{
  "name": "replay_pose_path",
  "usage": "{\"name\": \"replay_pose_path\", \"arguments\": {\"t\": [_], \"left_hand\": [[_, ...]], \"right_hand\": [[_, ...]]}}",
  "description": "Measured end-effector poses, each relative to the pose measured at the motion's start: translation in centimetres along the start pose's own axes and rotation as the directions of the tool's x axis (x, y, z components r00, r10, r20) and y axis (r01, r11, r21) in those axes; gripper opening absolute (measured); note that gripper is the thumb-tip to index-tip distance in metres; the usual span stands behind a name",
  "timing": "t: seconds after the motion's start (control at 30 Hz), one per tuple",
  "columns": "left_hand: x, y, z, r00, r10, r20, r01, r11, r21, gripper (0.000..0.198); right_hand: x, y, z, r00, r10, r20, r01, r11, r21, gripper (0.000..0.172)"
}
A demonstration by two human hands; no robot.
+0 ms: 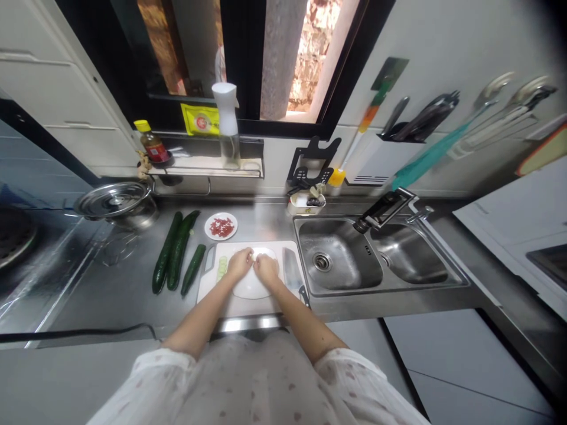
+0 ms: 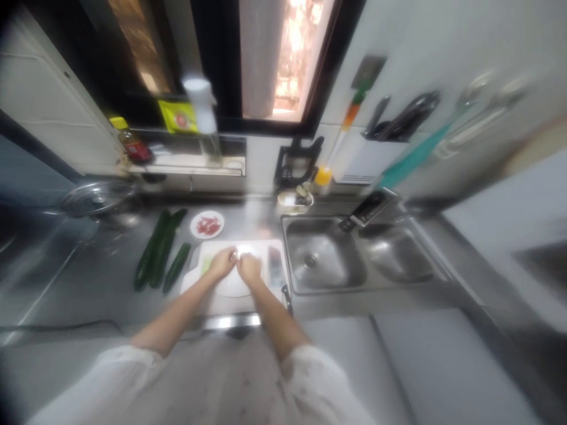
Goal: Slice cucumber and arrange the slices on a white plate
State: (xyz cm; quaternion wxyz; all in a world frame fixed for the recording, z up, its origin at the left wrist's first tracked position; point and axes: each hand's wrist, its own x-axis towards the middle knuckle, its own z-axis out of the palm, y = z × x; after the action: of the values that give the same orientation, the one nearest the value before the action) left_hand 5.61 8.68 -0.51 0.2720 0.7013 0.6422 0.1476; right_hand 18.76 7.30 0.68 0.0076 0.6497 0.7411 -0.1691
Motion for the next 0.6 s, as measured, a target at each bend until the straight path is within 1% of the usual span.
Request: {"name": "replay_pose_path", "arguments": {"t": [0.1, 0.23, 0.33, 0.47, 0.6], "left_hand": [[-0.1, 0.0, 0.3, 1.000, 0.012, -0.022, -0.012, 0.999, 0.039, 0.022], [-0.7, 0.0, 0.5, 0.996, 0.031, -0.084, -0.023, 0.994, 0.104, 0.025], [-1.2, 0.0, 0.5, 0.995, 0.047, -0.086, -0.035, 0.989, 0.142, 0.021], [-1.4, 0.1, 0.4, 0.995, 0.051, -0.089, -0.037, 0.988, 0.149, 0.024], [-1.1, 0.4, 0.1, 0.994, 0.050, -0.096, -0.036, 0.989, 0.144, 0.025]], "right_hand": [[-0.2, 0.2, 0.3, 1.000, 0.001, -0.007, -0.001, 1.000, -0.006, 0.028], [-1.1, 0.6, 0.6, 0.996, -0.090, -0.010, 0.090, 0.995, -0.034, 0.029], [-1.6, 0.9, 0.8, 0.990, -0.140, 0.012, 0.140, 0.987, -0.075, 0.030], [-1.6, 0.8, 0.7, 0.988, -0.151, 0.026, 0.153, 0.982, -0.114, 0.030], [-1.1, 0.5, 0.4, 0.989, -0.141, 0.045, 0.146, 0.979, -0.142, 0.030]]}}
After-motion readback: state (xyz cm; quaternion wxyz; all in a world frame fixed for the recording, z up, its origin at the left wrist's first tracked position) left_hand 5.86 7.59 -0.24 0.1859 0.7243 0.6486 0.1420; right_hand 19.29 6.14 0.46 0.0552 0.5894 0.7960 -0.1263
